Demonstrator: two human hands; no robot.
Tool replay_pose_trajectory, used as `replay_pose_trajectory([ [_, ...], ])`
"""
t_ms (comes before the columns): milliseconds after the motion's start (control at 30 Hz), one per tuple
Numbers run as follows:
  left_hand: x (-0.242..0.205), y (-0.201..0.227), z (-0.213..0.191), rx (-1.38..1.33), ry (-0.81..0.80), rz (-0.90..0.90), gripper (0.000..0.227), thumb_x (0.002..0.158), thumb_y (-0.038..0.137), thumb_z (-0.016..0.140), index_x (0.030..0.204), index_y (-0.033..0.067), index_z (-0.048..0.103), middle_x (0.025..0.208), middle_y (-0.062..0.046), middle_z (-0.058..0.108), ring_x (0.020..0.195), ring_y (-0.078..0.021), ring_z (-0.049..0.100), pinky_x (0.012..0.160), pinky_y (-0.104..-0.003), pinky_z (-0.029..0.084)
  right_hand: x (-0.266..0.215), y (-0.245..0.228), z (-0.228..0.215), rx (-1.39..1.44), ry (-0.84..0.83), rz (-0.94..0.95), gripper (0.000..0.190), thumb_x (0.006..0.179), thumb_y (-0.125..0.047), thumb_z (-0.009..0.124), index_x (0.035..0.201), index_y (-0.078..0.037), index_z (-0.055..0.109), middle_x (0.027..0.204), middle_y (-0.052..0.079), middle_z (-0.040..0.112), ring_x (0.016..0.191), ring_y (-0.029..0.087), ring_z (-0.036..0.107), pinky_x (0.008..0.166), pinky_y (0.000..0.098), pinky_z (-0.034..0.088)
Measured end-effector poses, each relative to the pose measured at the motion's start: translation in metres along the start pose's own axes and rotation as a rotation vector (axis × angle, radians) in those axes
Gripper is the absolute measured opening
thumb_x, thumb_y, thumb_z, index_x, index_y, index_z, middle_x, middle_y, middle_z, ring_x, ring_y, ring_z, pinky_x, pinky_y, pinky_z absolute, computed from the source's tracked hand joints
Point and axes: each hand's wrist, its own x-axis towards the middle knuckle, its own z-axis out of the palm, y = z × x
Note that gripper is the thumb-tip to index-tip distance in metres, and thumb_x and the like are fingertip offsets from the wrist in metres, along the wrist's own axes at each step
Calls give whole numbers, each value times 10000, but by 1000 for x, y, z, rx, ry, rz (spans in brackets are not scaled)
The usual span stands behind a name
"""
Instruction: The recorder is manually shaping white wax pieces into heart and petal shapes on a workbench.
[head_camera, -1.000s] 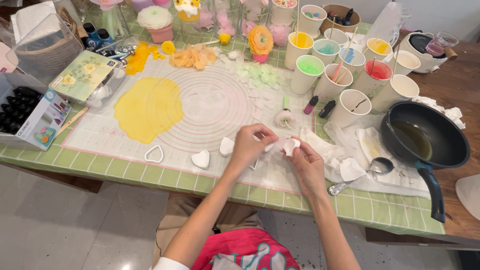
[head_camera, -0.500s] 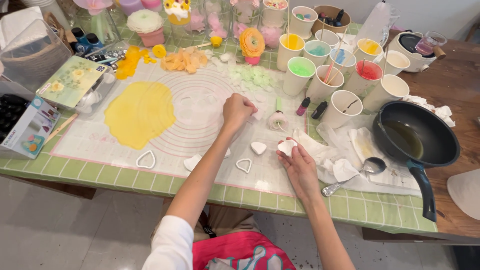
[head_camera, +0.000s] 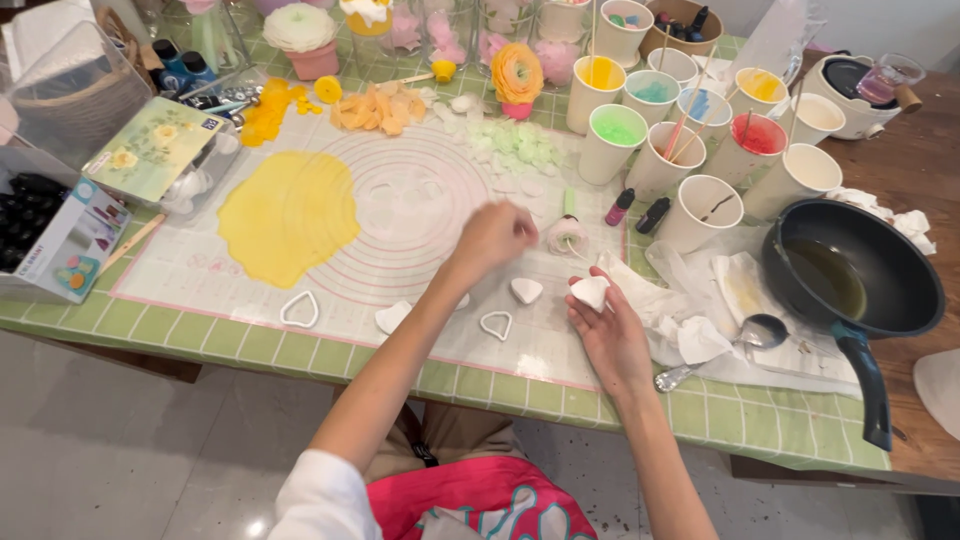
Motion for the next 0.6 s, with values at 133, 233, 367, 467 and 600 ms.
replay_pose_trajectory([
  [133, -58, 32, -28, 134, -296, 99, 184, 719, 179, 825, 883, 101, 802, 903, -101, 761, 907, -272, 712, 837, -426, 516, 4, 0, -4, 123, -11, 22, 499, 1035, -289, 486, 1439, 4, 481, 1313, 214, 633, 1113, 288, 641, 973, 386, 513],
  [233, -93, 60, -43, 330, -334, 114, 278, 678, 200, 855, 912, 69, 784, 961, -125, 729, 1034, -299, 647, 933, -465, 434, 8, 3, -13, 123, 4, 17, 465, 1070, -331, 480, 1398, -5, 518, 1271, 208, 646, 1091, 294, 620, 950, 401, 505],
  [367, -123, 47, -30, 417, -300, 166, 359, 655, 160, 848, 977, 30, 759, 1030, -150, 685, 1086, -318, 610, 958, -454, 426, 16, -5, -8, 105, -7, 21, 413, 1113, -320, 475, 1335, 21, 546, 1207, 205, 651, 1074, 301, 615, 943, 406, 507],
  [467, -124, 30, -26, 393, -247, 226, 307, 697, 63, 797, 996, 13, 755, 1069, -149, 673, 1088, -311, 621, 964, -423, 463, 23, -24, 18, -5, 52, 6, 375, 1085, -330, 444, 1195, -1, 584, 1130, 178, 661, 1086, 310, 645, 957, 404, 528],
  [600, -87, 5, -52, 133, -84, 176, 340, 734, 38, 801, 1071, 20, 759, 1055, -182, 636, 1035, -343, 613, 919, -427, 497, 46, -43, 39, -209, -56, -72, 255, 1090, -238, 524, 1044, -2, 610, 1047, 134, 678, 1020, 256, 676, 896, 376, 547],
])
